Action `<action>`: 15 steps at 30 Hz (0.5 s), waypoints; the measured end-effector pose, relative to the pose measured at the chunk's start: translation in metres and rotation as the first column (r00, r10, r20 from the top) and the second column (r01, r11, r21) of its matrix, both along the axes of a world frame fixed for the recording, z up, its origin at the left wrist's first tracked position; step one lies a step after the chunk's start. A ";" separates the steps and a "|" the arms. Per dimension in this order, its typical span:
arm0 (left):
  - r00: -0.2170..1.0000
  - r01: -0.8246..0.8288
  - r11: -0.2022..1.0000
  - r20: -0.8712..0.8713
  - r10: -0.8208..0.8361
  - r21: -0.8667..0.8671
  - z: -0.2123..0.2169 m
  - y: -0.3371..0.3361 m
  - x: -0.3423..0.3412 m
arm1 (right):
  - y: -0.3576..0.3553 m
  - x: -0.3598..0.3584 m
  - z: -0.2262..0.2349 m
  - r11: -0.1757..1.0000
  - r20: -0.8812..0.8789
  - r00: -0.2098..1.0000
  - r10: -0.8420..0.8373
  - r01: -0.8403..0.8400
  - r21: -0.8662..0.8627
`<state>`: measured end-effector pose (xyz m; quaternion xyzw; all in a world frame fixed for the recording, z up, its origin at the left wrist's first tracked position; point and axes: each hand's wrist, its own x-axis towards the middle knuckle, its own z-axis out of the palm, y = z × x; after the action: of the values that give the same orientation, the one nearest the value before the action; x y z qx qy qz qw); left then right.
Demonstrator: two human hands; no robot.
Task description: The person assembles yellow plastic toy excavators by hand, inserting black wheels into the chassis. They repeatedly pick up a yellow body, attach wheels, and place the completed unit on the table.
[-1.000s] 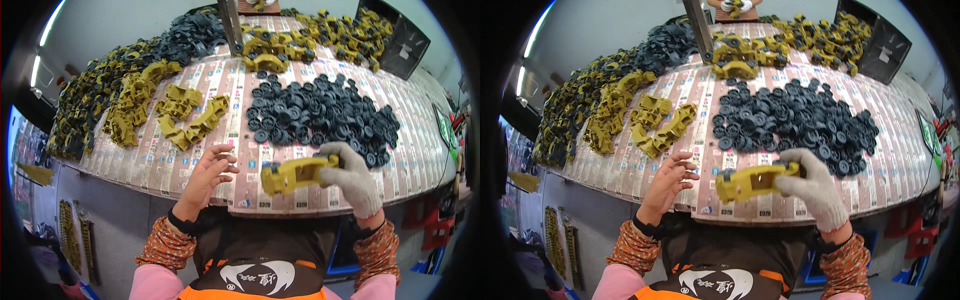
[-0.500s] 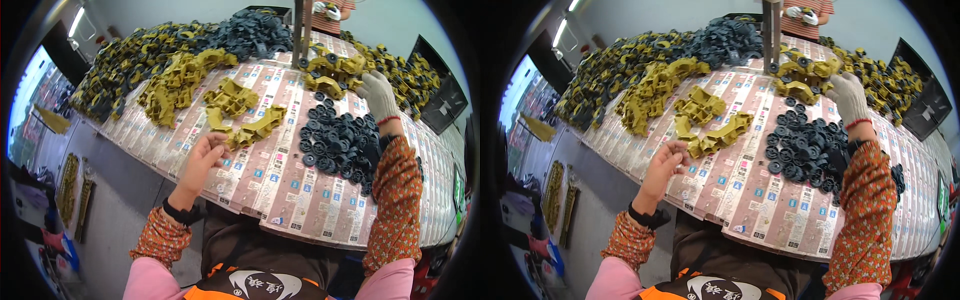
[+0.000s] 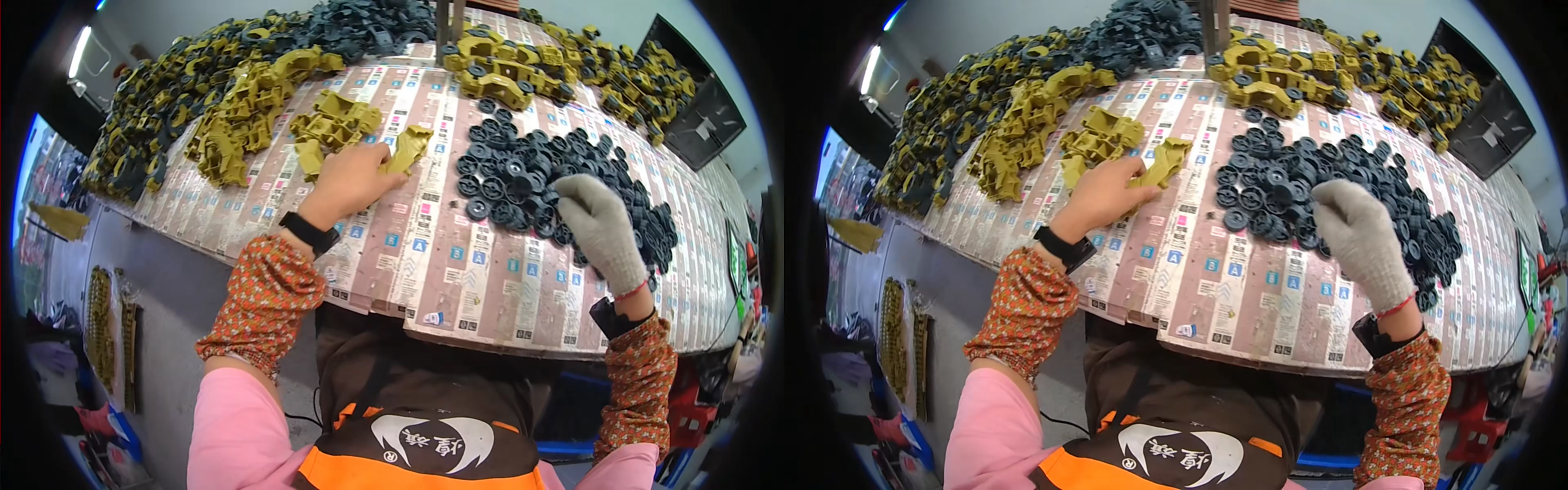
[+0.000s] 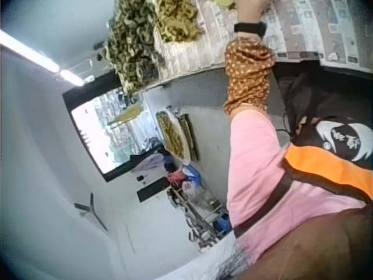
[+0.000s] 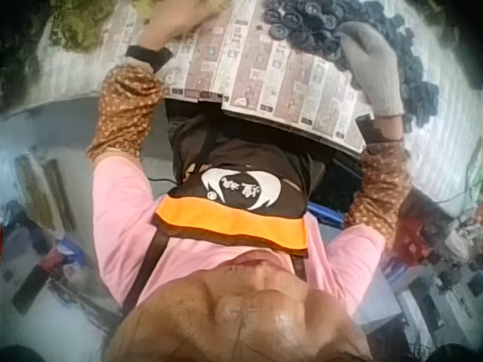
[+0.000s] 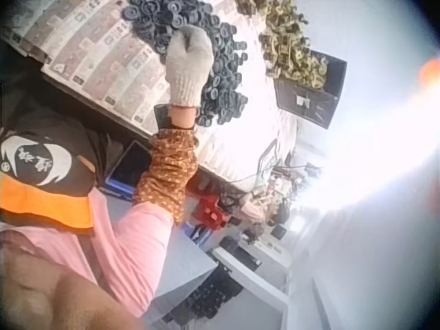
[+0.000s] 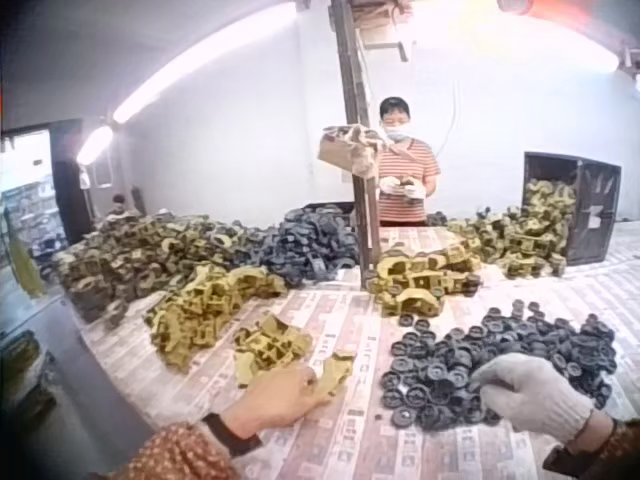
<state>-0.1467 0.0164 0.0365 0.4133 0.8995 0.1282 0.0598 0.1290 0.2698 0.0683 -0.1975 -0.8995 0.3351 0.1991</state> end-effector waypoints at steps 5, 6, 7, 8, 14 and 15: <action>0.978 0.178 0.984 0.109 -0.175 -0.015 -0.002 -0.006 0.039 | -0.020 0.003 -0.026 0.956 -0.021 0.996 0.082 -0.072 0.284; 0.970 0.205 0.979 0.137 -0.203 -0.003 -0.003 -0.008 0.046 | -0.027 -0.002 -0.029 0.936 0.003 0.998 0.061 -0.059 0.347; 0.966 0.203 0.979 0.171 -0.196 -0.021 -0.003 -0.008 0.053 | -0.032 -0.010 -0.033 0.897 0.028 0.998 0.053 -0.061 0.438; 0.963 0.189 0.982 0.188 -0.191 0.027 -0.005 -0.010 0.058 | -0.037 -0.019 -0.036 0.848 0.052 0.997 0.051 -0.071 0.525; 0.957 -0.056 0.997 0.286 0.039 0.050 -0.009 -0.008 0.074 | -0.050 -0.042 -0.052 0.735 0.199 0.978 -0.064 -0.089 0.672; 0.940 -0.044 0.998 0.340 0.028 0.039 -0.006 -0.008 0.075 | -0.051 -0.042 -0.051 0.740 0.177 0.983 -0.054 -0.079 0.668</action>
<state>-0.0720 0.0086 0.0302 0.3699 0.8800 0.2190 0.2020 0.0875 0.2188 0.0177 -0.1364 -0.9754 -0.0301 0.1704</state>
